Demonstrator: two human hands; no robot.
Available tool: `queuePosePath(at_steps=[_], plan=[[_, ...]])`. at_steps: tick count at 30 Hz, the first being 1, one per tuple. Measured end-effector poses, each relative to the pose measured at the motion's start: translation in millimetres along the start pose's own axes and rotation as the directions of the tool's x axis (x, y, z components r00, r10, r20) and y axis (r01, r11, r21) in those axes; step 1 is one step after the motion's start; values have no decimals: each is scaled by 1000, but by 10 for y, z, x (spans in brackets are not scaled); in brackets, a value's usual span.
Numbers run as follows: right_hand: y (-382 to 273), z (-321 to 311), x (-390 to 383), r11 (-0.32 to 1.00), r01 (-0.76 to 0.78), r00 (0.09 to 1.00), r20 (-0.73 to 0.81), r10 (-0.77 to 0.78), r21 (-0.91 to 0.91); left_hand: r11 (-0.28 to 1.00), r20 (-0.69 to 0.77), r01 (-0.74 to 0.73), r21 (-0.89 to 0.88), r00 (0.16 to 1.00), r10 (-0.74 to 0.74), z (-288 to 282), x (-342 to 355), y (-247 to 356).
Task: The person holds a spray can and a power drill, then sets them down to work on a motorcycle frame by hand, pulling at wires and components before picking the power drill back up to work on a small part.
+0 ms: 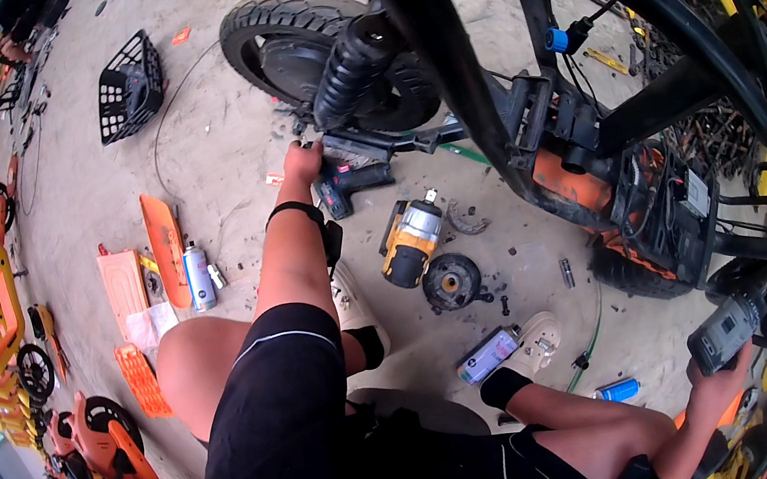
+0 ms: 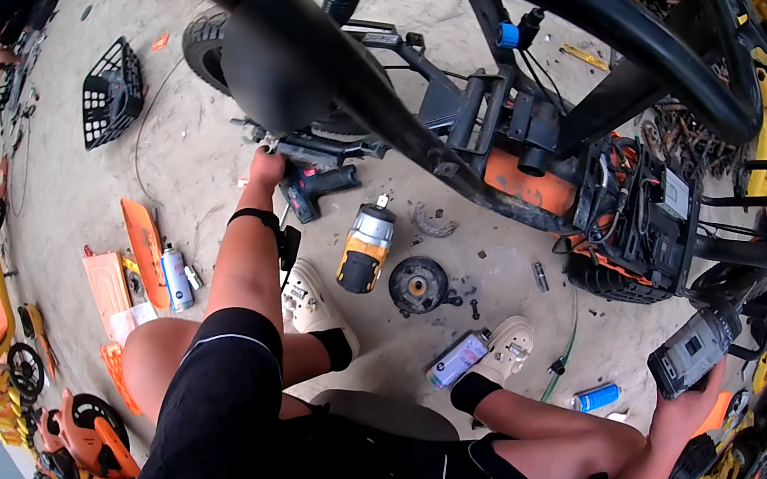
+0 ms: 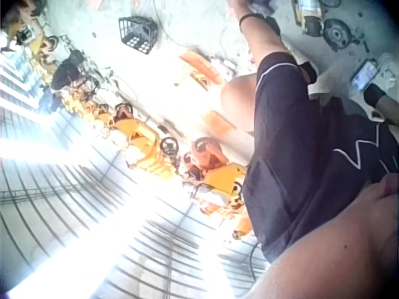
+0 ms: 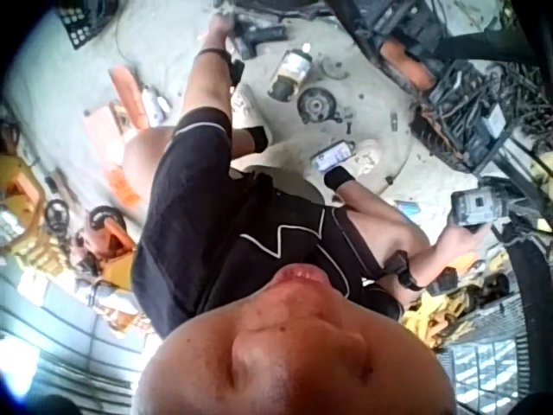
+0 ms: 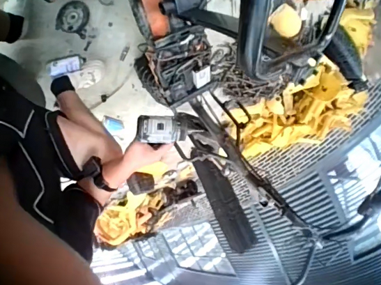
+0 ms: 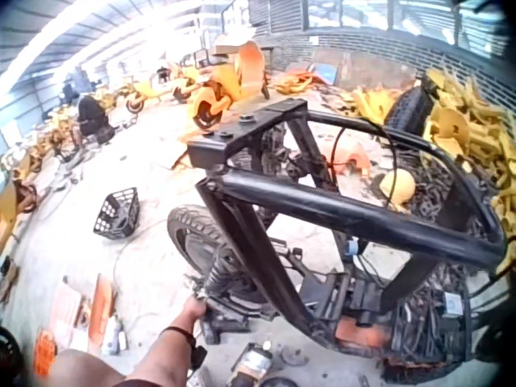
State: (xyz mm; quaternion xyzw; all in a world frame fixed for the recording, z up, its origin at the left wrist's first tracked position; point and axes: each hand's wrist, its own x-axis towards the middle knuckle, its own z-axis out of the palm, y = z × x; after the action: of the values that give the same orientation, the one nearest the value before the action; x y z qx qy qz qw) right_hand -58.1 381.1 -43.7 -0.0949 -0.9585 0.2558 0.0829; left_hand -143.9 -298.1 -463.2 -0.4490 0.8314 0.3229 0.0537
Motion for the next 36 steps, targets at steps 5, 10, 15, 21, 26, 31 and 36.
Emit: queuePosePath(at_steps=[5,10,15,21,26,31,36], plan=[[-246,119,88,946,-112,993,78,92,303,806,296,-294,514,942,155,148,430,-415],[-598,297,185,994,108,993,56,-106,-33,908,182,154,-389,979,-89,-15,-129,-176],[-698,244,282,974,121,986,140,-94,-194,944,-113,14,-330,992,-54,-177,-666,-151],[-346,685,826,964,-10,974,215,70,-265,929,-293,-178,-324,953,80,-1028,-803,242],[-123,1320,1148,927,-5,959,262,111,-375,871,-428,-475,-122,817,385,-2368,-1743,993],[-165,1262,1129,922,104,989,141,-55,-373,771,-342,-611,-182,774,533,-2983,-3320,1653],[-1137,671,767,957,198,889,450,-84,-213,736,-142,-604,-307,793,592,-2771,-4304,1885]])
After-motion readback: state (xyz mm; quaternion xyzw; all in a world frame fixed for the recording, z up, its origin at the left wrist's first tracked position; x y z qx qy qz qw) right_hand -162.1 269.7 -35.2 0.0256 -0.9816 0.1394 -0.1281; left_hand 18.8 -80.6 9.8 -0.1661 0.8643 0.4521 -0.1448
